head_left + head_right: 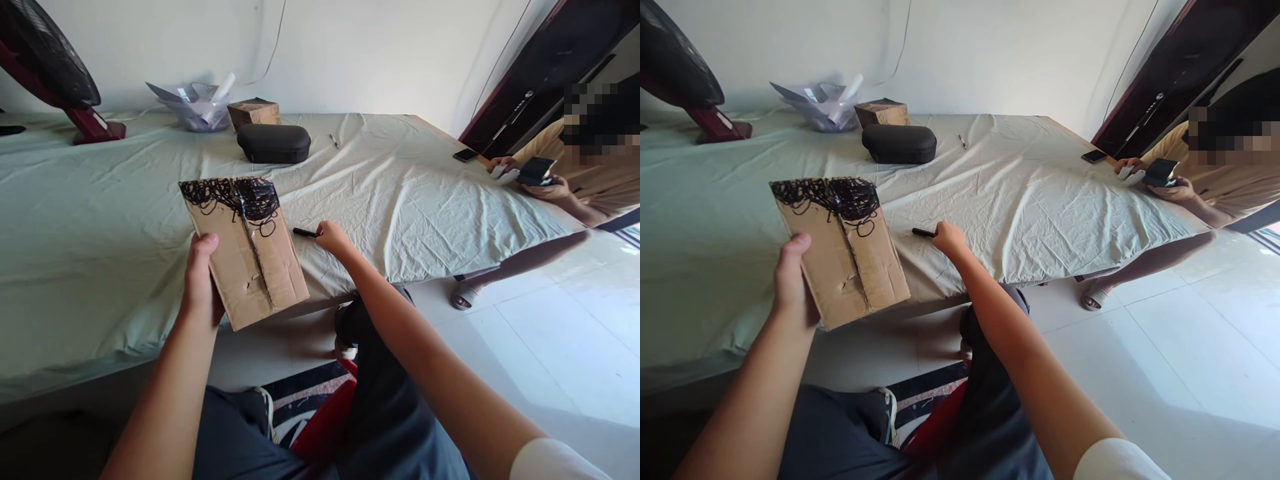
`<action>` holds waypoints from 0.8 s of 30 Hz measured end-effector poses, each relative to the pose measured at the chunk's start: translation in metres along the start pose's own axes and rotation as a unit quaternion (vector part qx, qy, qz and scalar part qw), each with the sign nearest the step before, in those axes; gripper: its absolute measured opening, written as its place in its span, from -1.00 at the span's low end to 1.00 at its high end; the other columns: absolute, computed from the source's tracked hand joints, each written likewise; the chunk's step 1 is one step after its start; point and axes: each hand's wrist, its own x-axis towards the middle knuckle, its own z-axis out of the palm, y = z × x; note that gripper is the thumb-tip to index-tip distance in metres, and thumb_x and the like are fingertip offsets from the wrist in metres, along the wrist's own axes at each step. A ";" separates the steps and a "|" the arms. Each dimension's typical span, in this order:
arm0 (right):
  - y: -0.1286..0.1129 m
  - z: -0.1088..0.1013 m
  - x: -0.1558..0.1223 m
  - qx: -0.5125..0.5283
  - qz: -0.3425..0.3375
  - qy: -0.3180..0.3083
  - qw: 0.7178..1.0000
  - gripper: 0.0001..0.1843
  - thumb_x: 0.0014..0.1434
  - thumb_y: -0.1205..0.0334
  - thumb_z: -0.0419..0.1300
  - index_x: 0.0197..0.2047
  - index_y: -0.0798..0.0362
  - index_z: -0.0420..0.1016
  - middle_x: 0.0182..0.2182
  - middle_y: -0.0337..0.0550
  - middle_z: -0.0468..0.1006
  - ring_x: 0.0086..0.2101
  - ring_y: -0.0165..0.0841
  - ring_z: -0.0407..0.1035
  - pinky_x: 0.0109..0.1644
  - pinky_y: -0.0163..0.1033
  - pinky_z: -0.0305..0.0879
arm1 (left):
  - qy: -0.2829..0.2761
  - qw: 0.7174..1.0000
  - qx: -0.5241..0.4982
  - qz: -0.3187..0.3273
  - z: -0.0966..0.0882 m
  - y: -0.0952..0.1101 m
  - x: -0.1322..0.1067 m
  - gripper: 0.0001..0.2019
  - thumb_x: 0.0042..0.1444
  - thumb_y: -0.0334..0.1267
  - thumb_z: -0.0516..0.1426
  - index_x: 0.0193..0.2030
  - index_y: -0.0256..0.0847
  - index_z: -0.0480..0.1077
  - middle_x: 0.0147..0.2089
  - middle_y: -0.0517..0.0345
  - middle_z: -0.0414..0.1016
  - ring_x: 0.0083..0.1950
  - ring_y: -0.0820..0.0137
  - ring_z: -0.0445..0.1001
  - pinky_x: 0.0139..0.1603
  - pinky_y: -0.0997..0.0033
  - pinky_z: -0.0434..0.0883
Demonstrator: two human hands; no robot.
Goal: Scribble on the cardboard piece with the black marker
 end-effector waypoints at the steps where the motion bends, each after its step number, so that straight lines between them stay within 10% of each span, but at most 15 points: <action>1: -0.002 0.001 0.001 0.001 0.000 0.001 1.000 -0.60 0.37 0.46 0.21 0.19 0.07 0.70 0.20 0.14 0.74 0.17 -0.08 0.62 0.06 -0.21 0.44 | -0.005 1.000 0.000 0.005 -0.001 0.000 0.000 -0.42 0.10 0.10 0.34 0.23 -0.04 0.55 0.26 0.09 0.72 0.51 -0.14 0.53 0.51 -0.29 0.58; 13: -0.013 0.016 0.006 0.037 -0.008 0.037 0.999 -0.58 0.38 0.46 0.20 0.22 0.07 0.70 0.28 0.16 0.69 0.32 0.08 0.49 0.33 0.03 0.41 | -0.075 0.995 0.016 0.059 -0.016 -0.003 0.009 -0.44 0.29 0.11 0.26 0.36 0.00 0.47 0.30 0.05 0.69 0.50 -0.10 0.56 0.59 -0.32 0.49; 18: -0.022 0.016 0.009 0.119 -0.064 0.100 0.986 -0.58 0.52 0.13 0.26 0.34 0.07 0.63 0.31 0.15 0.65 0.34 0.02 0.46 0.44 0.06 0.37 | -0.004 0.999 -0.043 0.003 -0.004 0.003 0.001 -0.41 0.16 0.06 0.33 0.31 -0.08 0.52 0.27 0.00 0.73 0.53 -0.14 0.53 0.58 -0.34 0.52; 21: -0.031 0.018 0.007 0.373 -0.151 0.003 0.916 -0.56 0.53 -0.12 0.21 0.14 0.05 0.68 0.10 0.05 0.76 0.10 -0.15 0.62 0.26 -0.10 0.51 | 0.016 0.997 -0.078 -0.004 0.003 0.006 -0.004 -0.47 0.20 0.05 0.32 0.26 -0.08 0.57 0.27 0.04 0.75 0.58 -0.08 0.50 0.59 -0.19 0.55; 24: -0.040 0.024 -0.003 0.590 -0.138 -0.216 0.766 -0.46 0.45 -0.32 0.24 0.01 0.00 0.69 -0.10 -0.04 0.80 -0.10 -0.16 0.67 0.11 -0.06 0.62 | -0.007 0.995 -0.097 0.010 0.006 0.006 -0.007 -0.50 0.28 0.09 0.30 0.25 -0.12 0.61 0.33 0.04 0.73 0.61 -0.09 0.47 0.59 -0.14 0.55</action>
